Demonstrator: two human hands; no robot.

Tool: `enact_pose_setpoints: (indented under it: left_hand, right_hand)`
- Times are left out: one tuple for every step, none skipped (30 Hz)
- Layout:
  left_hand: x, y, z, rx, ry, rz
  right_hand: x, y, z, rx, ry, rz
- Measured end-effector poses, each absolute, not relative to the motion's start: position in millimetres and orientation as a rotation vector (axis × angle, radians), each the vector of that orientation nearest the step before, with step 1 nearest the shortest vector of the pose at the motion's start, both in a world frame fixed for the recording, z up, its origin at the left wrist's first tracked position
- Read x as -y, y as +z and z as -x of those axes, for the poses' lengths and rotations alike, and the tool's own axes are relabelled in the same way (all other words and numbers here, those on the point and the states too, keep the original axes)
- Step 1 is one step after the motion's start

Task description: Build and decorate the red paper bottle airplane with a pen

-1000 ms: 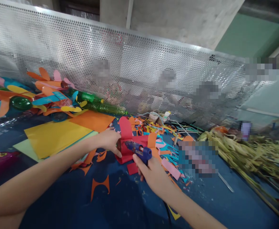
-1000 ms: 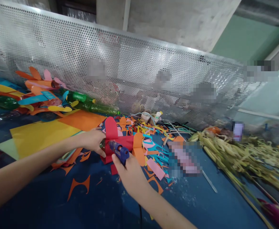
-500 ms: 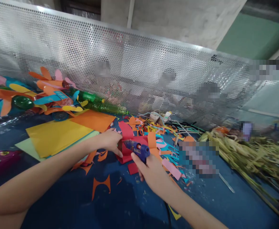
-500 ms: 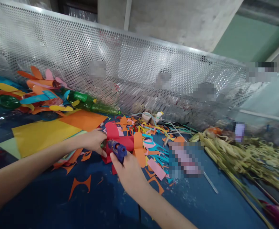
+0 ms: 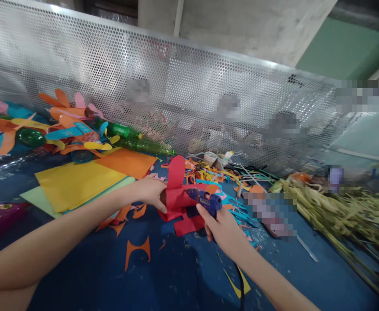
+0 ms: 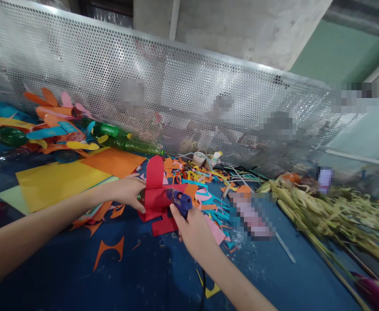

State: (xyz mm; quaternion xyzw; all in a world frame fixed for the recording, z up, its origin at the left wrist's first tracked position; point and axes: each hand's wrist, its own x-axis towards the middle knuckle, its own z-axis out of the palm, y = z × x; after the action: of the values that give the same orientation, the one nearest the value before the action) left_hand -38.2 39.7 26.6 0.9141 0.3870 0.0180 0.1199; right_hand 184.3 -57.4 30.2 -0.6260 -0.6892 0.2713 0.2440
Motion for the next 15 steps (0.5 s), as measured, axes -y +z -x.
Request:
enact_pose_setpoints:
  left_hand:
    - [-39.9, 26.1, 38.4, -1.133, 0.060, -2.670]
    - [-40.1, 25.9, 38.5, -1.142, 0.052, -2.673]
    - [-40.3, 25.8, 38.5, -1.151, 0.041, -2.678]
    - [-40.6, 25.8, 38.5, -1.146, 0.037, -2.680]
    - [-41.0, 25.9, 38.5, -1.140, 0.034, -2.682]
    - [-41.5, 25.9, 38.5, -1.138, 0.029, -2.680]
    - [-42.2, 25.8, 38.5, -1.138, 0.023, -2.676]
    - [-43.0, 25.5, 38.5, -1.140, 0.021, -2.668]
    - [-43.9, 25.1, 38.5, -1.142, 0.018, -2.657]
    - [-44.9, 24.5, 38.5, -1.146, 0.013, -2.644]
    - [-45.9, 23.9, 38.6, -1.150, 0.009, -2.631]
    - [-46.9, 23.3, 38.7, -1.148, 0.009, -2.620]
    - [-47.8, 22.9, 39.0, -1.142, 0.010, -2.608]
    - [-48.9, 22.8, 39.5, -1.134, 0.010, -2.592]
    - [-50.1, 23.0, 40.3, -1.127, 0.011, -2.572]
  right_hand:
    - [57.3, 30.0, -185.5, 1.874, 0.741, 1.710]
    - [57.1, 29.5, -186.5, 1.869, 0.737, 1.713]
    - [56.9, 28.7, -187.3, 1.868, 0.733, 1.715]
    - [56.6, 27.9, -187.9, 1.866, 0.734, 1.713]
    - [56.1, 27.1, -188.4, 1.861, 0.747, 1.702]
    - [55.6, 26.5, -188.8, 1.851, 0.770, 1.680]
    - [54.9, 26.2, -189.5, 1.835, 0.799, 1.648]
    - [54.3, 26.5, -190.6, 1.814, 0.826, 1.611]
    - [53.7, 27.2, -192.3, 1.795, 0.843, 1.574]
    - [53.3, 28.7, -194.7, 1.780, 0.840, 1.540]
    - [53.0, 31.0, -197.8, 1.768, 0.817, 1.521]
    - [53.0, 34.0, -201.7, 1.763, 0.783, 1.511]
    - [53.0, 37.8, -206.4, 1.757, 0.732, 1.508]
    - [52.9, 42.3, -211.7, 1.754, 0.675, 1.526]
    - [52.3, 47.2, -217.5, 1.777, 0.603, 1.550]
